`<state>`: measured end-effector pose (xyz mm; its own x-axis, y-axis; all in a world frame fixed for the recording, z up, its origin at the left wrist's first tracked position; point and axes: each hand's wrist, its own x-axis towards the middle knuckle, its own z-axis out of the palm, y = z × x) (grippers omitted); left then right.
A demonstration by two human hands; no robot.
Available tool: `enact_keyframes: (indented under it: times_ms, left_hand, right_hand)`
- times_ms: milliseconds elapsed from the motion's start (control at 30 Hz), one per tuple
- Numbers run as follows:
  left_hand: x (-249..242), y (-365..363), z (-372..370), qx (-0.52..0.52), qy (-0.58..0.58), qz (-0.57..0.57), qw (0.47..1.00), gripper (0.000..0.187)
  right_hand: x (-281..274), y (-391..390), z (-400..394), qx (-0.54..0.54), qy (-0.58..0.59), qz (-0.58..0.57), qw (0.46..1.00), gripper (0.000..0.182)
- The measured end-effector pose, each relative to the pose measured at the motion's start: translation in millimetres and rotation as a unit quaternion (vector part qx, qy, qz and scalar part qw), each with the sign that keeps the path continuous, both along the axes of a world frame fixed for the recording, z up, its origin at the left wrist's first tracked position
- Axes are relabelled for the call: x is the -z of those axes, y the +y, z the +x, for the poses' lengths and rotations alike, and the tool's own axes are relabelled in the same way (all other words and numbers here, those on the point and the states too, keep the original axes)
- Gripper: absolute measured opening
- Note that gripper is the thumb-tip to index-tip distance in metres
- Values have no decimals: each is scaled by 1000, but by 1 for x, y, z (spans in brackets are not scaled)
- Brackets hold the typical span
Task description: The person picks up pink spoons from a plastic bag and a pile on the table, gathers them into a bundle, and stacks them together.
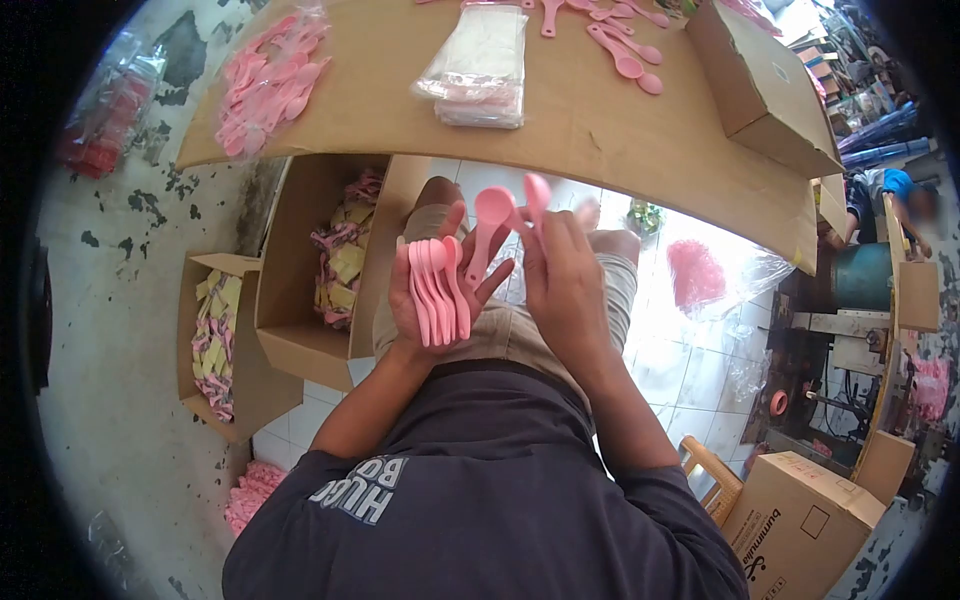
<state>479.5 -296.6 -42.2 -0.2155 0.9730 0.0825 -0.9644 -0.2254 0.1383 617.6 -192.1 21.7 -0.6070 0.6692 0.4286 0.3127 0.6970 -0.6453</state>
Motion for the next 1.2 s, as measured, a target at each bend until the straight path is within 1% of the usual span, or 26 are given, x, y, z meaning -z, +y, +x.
enact_keyframes:
  times_ms: [67,100,167,200,300,367,433,467,500,567,633,667,700,733,767,800,833,867,900,933,967,1033,1100,1133,1167,1200]
  left_hand:
    - [1,-2,0,-2,12,-11,1000,85]
    - [0,-2,-2,-2,12,-8,1000,85]
    - [-5,-2,-3,24,73,-8,997,87]
    - [-8,-3,-1,22,73,-35,997,89]
    - [15,-10,-7,54,102,-23,993,88]
    - [25,-9,-4,38,102,-16,994,85]
    - [24,-12,-5,43,69,-43,996,80]
    - [24,-13,-7,45,67,-36,996,76]
    - [26,-12,-9,45,70,-33,996,76]
    - [32,-11,-11,46,65,27,996,74]
    - [28,-14,-10,52,64,4,997,73]
    - [26,-16,-9,50,60,-21,997,72]
    - [23,-17,-7,51,61,-24,997,72]
    - [19,-16,-4,40,63,-32,997,72]
    - [16,-14,-3,27,65,-40,997,72]
    - [14,-13,-5,28,83,-7,996,73]
    - [10,-11,-7,17,80,-12,997,73]
    - [5,-11,-7,5,84,-16,996,75]
    - [1,-11,-8,-6,88,-20,996,76]
    - [-2,-10,-9,-20,83,-20,996,81]
    - [-3,-9,-11,-27,78,-26,996,81]
    - [-3,-7,-15,-50,75,-25,996,84]
    - [0,-6,-15,-65,79,-40,994,86]
    - [0,-6,-15,-65,92,-41,993,87]
    - [-1,-5,-15,-61,106,-40,992,87]
    - [-3,-5,-13,-49,110,-31,992,87]
  right_hand:
    - [-3,-2,0,-12,-21,-26,999,18]
    - [-5,-3,-1,-11,-21,-23,999,18]
    - [-10,-4,-2,1,-53,-5,999,21]
    - [-12,-3,-4,11,-68,1,998,22]
    - [-13,2,-3,10,-78,15,997,20]
    - [-13,8,-3,10,-65,32,997,18]
    - [-18,17,-2,-43,-16,0,999,24]
    - [-19,25,1,-53,-17,-82,995,23]
    - [-22,35,-1,-57,39,-124,990,23]
    - [-42,74,-7,-60,11,-157,986,27]
    - [-69,121,-30,-43,-3,-154,987,31]
    - [-76,150,-46,19,33,1,999,31]
    - [-81,165,-56,79,67,154,983,30]
    - [-94,162,-55,77,67,151,983,30]
    - [-111,160,-54,110,60,185,975,41]
    - [-119,158,-57,140,54,219,964,53]
    - [-116,149,-60,128,52,216,967,53]
    - [-111,134,-58,48,82,138,986,38]
    - [-107,117,-53,-32,108,56,992,25]
    - [-90,94,-46,-72,68,-32,995,23]
    - [-74,69,-38,-110,28,-118,986,21]
    - [-69,24,-27,-131,-81,-212,965,21]
    - [-48,-3,-22,-142,-64,-199,967,22]
    - [-32,-11,-25,-151,-37,-190,969,25]
    - [-21,-21,-25,-115,-23,-184,976,28]
    - [-11,-25,-28,-89,-11,-152,984,28]
